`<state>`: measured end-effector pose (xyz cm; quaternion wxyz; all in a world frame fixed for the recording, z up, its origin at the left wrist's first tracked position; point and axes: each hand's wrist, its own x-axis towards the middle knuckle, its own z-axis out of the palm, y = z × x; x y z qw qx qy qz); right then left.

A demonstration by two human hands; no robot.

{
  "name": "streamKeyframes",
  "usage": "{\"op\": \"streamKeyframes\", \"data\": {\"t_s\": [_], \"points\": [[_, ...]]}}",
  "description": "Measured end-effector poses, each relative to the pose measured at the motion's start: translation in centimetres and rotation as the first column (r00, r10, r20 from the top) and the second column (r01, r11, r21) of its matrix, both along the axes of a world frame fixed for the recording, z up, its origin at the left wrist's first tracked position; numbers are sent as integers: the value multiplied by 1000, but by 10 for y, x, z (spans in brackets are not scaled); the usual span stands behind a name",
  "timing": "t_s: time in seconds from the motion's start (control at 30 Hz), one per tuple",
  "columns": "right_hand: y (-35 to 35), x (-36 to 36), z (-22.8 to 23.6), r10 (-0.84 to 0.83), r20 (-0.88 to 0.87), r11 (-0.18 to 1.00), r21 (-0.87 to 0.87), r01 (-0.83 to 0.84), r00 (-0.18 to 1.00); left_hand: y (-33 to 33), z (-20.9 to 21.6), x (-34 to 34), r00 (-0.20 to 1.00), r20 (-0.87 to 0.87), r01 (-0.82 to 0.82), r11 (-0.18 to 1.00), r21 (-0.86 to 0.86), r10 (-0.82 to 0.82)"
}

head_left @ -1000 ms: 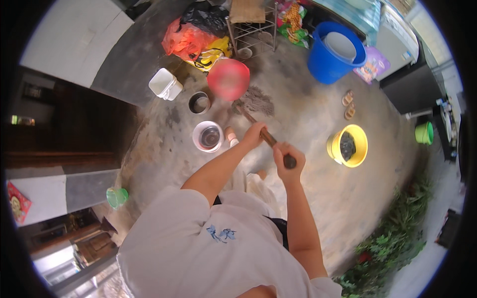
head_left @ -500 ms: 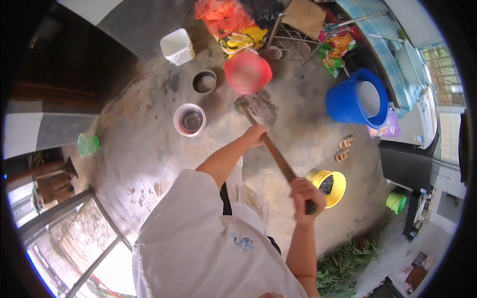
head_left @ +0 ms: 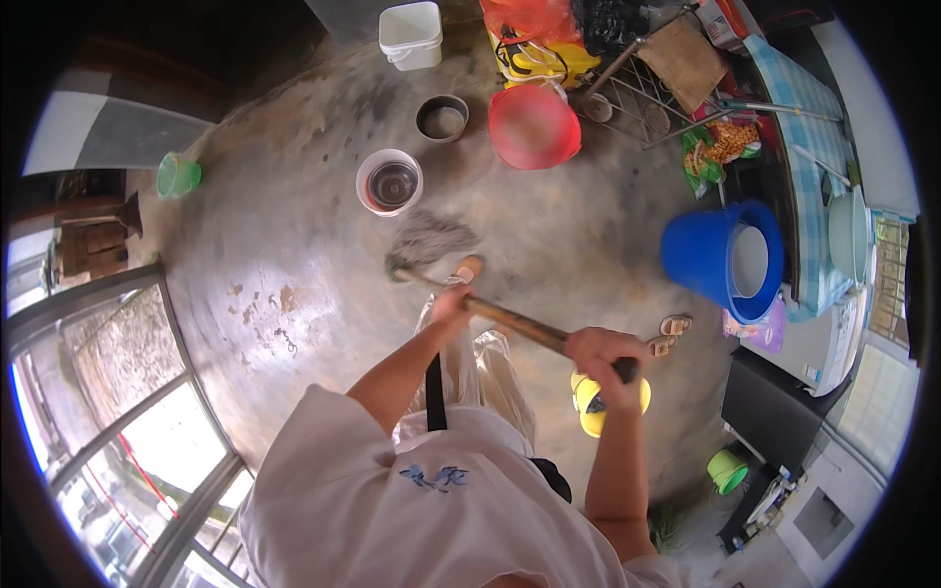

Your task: The person mops a concrete floor using a traditional string mop. They move through a cluttered room, navigating around stacked boxes, chairs, and buckets, and continue into an outdoor patio area.

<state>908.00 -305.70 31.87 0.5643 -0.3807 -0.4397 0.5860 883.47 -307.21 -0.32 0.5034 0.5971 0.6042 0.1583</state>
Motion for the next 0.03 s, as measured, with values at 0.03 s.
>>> {"op": "streamKeyframes", "data": {"t_s": [0.03], "points": [[-2,-13,-9,57,-32,998,-39,-58,998,-18,-38,-35,999,-24,23,999,-30,-24]]}}
